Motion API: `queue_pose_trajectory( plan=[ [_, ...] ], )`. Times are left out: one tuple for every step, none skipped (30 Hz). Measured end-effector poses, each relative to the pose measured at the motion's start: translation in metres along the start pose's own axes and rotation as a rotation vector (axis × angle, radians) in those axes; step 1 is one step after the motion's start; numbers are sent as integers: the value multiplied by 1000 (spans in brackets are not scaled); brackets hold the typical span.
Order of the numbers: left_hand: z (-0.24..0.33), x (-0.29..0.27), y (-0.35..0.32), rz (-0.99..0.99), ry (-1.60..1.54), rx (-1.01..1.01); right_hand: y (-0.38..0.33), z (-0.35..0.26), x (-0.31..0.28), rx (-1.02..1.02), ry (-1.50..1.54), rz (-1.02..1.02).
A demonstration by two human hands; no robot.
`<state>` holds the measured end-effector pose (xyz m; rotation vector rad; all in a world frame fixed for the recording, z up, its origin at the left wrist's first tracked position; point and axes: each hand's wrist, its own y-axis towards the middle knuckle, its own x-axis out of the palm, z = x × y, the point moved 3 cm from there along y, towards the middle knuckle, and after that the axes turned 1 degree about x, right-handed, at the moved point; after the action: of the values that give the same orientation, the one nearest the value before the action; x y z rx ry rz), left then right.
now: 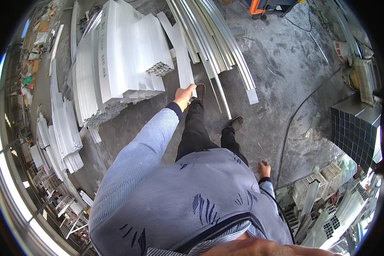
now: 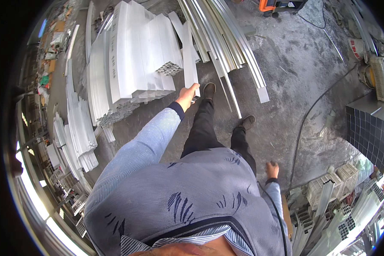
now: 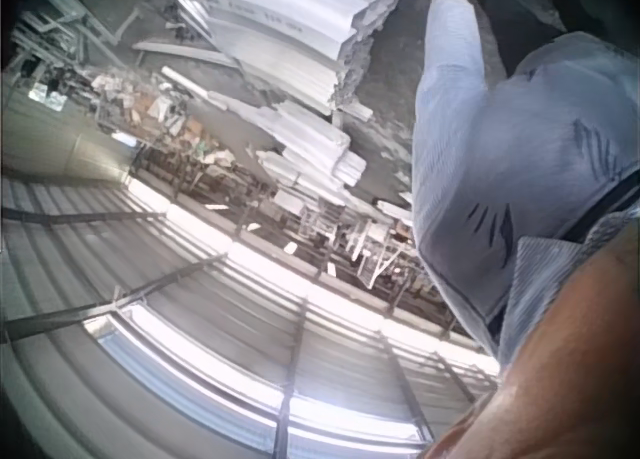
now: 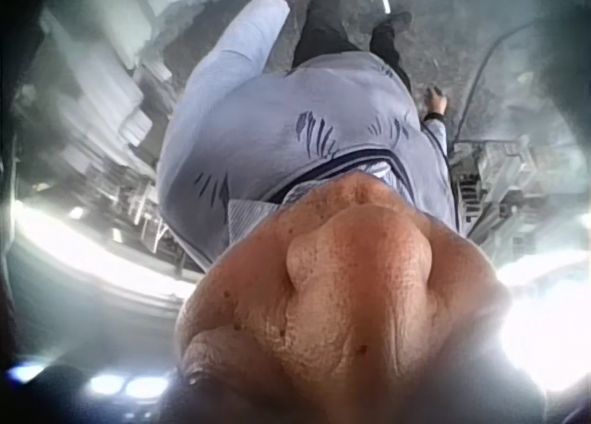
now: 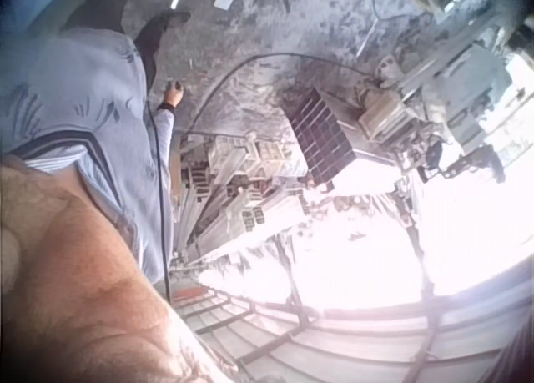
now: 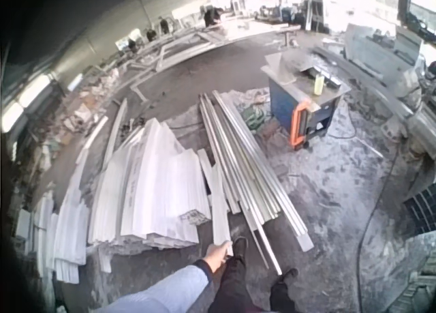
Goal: The person repeatedly picks up long aluminum profiles from the floor, lifts them, and places them back down in a nearby stack. The person handles the profiles one at a time, repositioning them between the floor and the stack without using any tools.
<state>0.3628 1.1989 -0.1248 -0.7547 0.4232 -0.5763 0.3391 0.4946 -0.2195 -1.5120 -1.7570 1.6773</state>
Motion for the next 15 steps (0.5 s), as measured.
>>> queue_pose_trajectory(
  plan=[
    [11,0,28,38,11,9,-12,8,14,2,31,-67],
    [21,-2,55,48,40,14,-28,18,32,95,59,-23],
    [29,-4,81,64,75,5,-43,20,52,111,7,-128],
    [39,-7,110,82,113,-1,-56,15,79,36,-105,-162],
    [49,-10,139,102,158,8,-71,4,108,-150,-117,-217],
    [57,-13,167,125,208,17,-86,-6,134,-235,-250,-198],
    [64,-16,195,148,263,22,-93,-13,158,-59,-266,-154],
    [72,-20,223,135,278,56,-101,-26,185,-90,-394,-133],
    [77,-20,251,144,265,31,-105,-38,206,-93,-567,-88],
    [83,-22,276,157,272,25,-107,-49,222,-51,-568,-85],
    [88,-24,301,160,280,10,-110,-59,235,3,-589,-69],
    [92,-25,324,181,290,-9,-112,-66,245,47,-582,-106],
    [95,-25,345,198,304,5,-117,-73,256,27,-646,-60],
    [97,-24,365,218,326,12,-120,-78,265,50,-664,-27],
    [96,-24,382,239,345,18,-125,-82,269,71,-685,6]
  ],
)
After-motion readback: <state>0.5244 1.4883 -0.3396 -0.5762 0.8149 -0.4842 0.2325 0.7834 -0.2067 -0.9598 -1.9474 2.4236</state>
